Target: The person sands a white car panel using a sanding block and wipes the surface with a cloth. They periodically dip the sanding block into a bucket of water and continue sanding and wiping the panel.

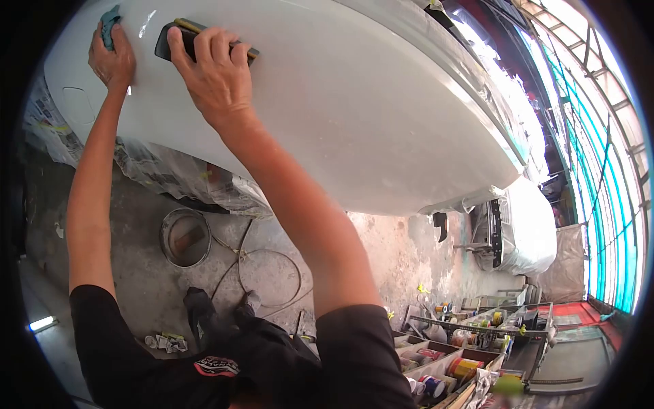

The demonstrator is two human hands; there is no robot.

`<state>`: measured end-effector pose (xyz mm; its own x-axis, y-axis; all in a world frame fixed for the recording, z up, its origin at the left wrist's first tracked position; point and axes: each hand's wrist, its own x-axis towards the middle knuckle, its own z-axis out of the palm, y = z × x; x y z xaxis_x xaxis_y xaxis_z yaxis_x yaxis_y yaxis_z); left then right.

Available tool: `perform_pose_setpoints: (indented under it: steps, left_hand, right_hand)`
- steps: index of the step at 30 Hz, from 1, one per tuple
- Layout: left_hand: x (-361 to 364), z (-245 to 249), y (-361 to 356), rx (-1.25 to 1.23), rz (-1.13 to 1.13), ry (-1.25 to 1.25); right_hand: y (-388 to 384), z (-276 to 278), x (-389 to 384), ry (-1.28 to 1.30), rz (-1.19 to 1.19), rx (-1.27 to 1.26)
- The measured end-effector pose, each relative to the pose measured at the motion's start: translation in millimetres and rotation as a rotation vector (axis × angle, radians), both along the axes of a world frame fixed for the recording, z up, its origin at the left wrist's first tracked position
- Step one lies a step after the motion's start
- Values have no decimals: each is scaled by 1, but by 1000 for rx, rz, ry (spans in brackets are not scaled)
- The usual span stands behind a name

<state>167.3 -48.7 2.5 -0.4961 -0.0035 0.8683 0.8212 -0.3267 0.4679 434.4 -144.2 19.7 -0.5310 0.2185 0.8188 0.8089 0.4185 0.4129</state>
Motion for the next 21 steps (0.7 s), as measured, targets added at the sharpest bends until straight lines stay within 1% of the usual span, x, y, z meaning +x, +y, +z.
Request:
perform_pose_setpoints:
  steps: [2,5,8,9,11,12,13,14,15,16,17,18,19,21]
  left_hand:
    - [4,1,-2,8,22,-8]
    - [2,1,1,30,14,1]
    - [2,-1,0,16,22,-8]
    - [3,0,-1,9,30,-16]
    - [8,3,-4,-31,-62,-59]
    - [8,4,-8,-56,-98,-80]
    - [12,4,-11,-132,-65,-135]
    - [21,3,-12,-206,-27,-195]
    - [26,4,-11,-273,16,-259]
    - [25,5,-9,-280,23,-268]
    - [23,5,-8,-286,28,-278]
    - [22,6,-10,-270,32,-257]
    - [24,7,-12,-258,28,-233]
    - [18,1,-11,-227,34,-189]
  right_hand:
    - [-10,6,2,-61,-50,15]
    - [-14,15,-2,-108,-46,-28]
    - [1,21,10,-75,194,-93]
    - [3,22,22,-47,195,-57]
    - [5,30,59,7,212,13]
    - [-5,35,87,-8,-60,-11]
    - [-18,36,119,58,-134,-24]
    - [-24,30,156,46,-206,97]
    - [-37,27,192,93,-223,82]
    - [-50,22,216,131,-285,148]
    - [-60,8,226,189,-315,145]
    - [-64,-2,228,244,-351,137]
    - [-57,-1,212,193,-324,169]
    - [-26,-2,155,99,-277,248]
